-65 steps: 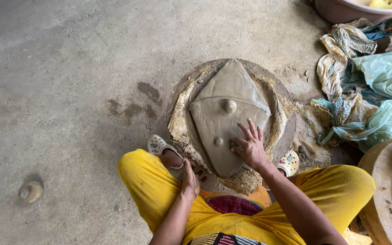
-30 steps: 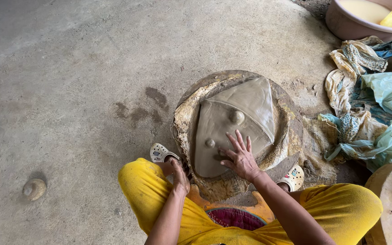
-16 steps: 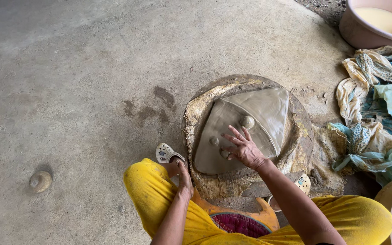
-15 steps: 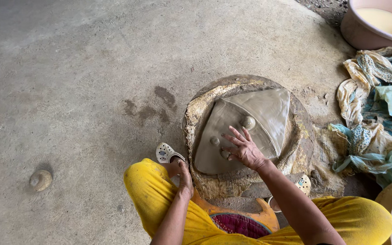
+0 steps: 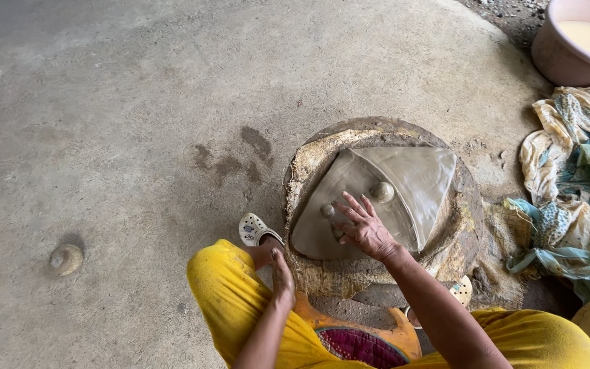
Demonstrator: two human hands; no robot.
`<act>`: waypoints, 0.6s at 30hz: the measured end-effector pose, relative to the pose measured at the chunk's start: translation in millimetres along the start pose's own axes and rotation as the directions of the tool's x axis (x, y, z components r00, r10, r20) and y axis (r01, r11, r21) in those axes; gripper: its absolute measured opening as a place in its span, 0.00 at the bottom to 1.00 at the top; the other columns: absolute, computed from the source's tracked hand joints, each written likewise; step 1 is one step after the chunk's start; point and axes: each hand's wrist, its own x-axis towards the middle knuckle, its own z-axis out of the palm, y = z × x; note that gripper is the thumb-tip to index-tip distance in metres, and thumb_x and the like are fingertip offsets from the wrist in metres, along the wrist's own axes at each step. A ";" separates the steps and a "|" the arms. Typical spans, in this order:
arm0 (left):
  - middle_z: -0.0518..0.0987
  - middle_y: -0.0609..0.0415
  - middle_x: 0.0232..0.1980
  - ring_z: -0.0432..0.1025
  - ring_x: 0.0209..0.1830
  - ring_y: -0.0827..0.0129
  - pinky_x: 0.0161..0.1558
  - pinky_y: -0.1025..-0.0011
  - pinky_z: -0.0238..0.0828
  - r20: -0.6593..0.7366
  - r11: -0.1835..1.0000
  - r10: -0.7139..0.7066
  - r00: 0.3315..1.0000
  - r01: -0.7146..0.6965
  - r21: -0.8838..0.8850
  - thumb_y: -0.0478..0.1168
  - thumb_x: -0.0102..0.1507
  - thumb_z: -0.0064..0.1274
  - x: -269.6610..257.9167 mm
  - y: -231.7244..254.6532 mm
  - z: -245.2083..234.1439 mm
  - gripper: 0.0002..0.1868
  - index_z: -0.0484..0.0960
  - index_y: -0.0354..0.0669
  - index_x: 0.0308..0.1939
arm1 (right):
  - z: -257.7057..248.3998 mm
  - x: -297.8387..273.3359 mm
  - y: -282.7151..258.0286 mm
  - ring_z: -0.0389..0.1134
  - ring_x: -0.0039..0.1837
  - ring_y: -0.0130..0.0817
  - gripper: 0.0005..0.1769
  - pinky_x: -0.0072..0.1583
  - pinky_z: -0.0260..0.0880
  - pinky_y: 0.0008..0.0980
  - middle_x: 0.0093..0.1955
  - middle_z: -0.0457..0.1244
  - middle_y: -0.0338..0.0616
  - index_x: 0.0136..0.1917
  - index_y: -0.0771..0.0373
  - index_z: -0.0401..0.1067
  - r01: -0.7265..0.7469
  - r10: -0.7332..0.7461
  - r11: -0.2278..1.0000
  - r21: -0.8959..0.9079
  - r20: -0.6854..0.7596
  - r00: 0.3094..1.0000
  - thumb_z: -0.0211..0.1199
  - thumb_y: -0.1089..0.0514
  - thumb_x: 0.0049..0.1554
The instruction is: The person shapes a piece of clay by hand, smoothing the surface and attaching small clay balls.
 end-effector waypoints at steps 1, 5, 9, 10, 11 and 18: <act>0.33 0.53 0.86 0.32 0.86 0.58 0.81 0.50 0.33 -0.032 0.998 -0.062 0.998 0.062 -0.003 0.81 0.60 0.20 -18.6 -0.2 2.3 0.55 0.38 0.55 0.82 | -1.2 0.4 0.7 0.37 0.84 0.46 0.28 0.79 0.37 0.62 0.80 0.49 0.42 0.63 0.44 0.76 0.014 -0.014 1.000 -0.007 -0.020 1.000 0.70 0.47 0.48; 0.32 0.54 0.86 0.36 0.86 0.55 0.80 0.45 0.38 -0.050 0.949 -0.299 0.953 0.292 -0.122 0.79 0.61 0.20 -77.7 -2.0 24.2 0.52 0.33 0.61 0.83 | -1.3 -6.8 1.5 0.36 0.85 0.48 0.37 0.80 0.35 0.60 0.83 0.46 0.46 0.69 0.47 0.69 -0.095 0.097 0.995 0.030 -0.040 0.995 0.70 0.42 0.47; 0.30 0.56 0.87 0.32 0.86 0.58 0.80 0.48 0.32 0.115 0.954 -0.276 0.954 0.287 -0.088 0.77 0.62 0.15 -91.4 -16.2 49.7 0.50 0.31 0.60 0.82 | 18.8 -3.0 -15.7 0.35 0.84 0.46 0.40 0.78 0.28 0.67 0.82 0.44 0.49 0.76 0.50 0.59 -0.108 0.108 0.986 -0.126 -0.011 0.994 0.64 0.37 0.55; 0.31 0.55 0.86 0.33 0.86 0.58 0.80 0.50 0.34 0.130 0.963 -0.252 0.959 0.262 -0.064 0.77 0.63 0.15 -85.1 -20.8 57.8 0.50 0.31 0.59 0.82 | 24.4 0.7 -19.3 0.35 0.85 0.46 0.41 0.79 0.28 0.67 0.83 0.44 0.48 0.78 0.51 0.57 -0.121 0.115 0.978 -0.171 -0.045 0.992 0.62 0.37 0.56; 0.32 0.54 0.86 0.34 0.86 0.58 0.80 0.52 0.35 0.146 0.971 -0.229 0.962 0.237 -0.040 0.76 0.63 0.15 -76.1 -25.8 65.1 0.50 0.31 0.58 0.82 | 27.6 2.9 -18.9 0.35 0.85 0.45 0.42 0.79 0.28 0.67 0.83 0.45 0.48 0.80 0.52 0.54 -0.135 0.120 0.967 -0.215 -0.080 0.989 0.60 0.38 0.58; 0.42 0.52 0.86 0.41 0.85 0.59 0.80 0.62 0.40 0.167 0.979 -0.198 0.966 0.189 0.072 0.77 0.63 0.19 -25.8 -61.6 60.4 0.51 0.43 0.52 0.82 | 7.4 -5.2 2.9 0.33 0.86 0.48 0.42 0.80 0.27 0.63 0.85 0.41 0.49 0.79 0.51 0.55 -0.199 0.193 0.974 -0.109 -0.069 0.979 0.61 0.38 0.56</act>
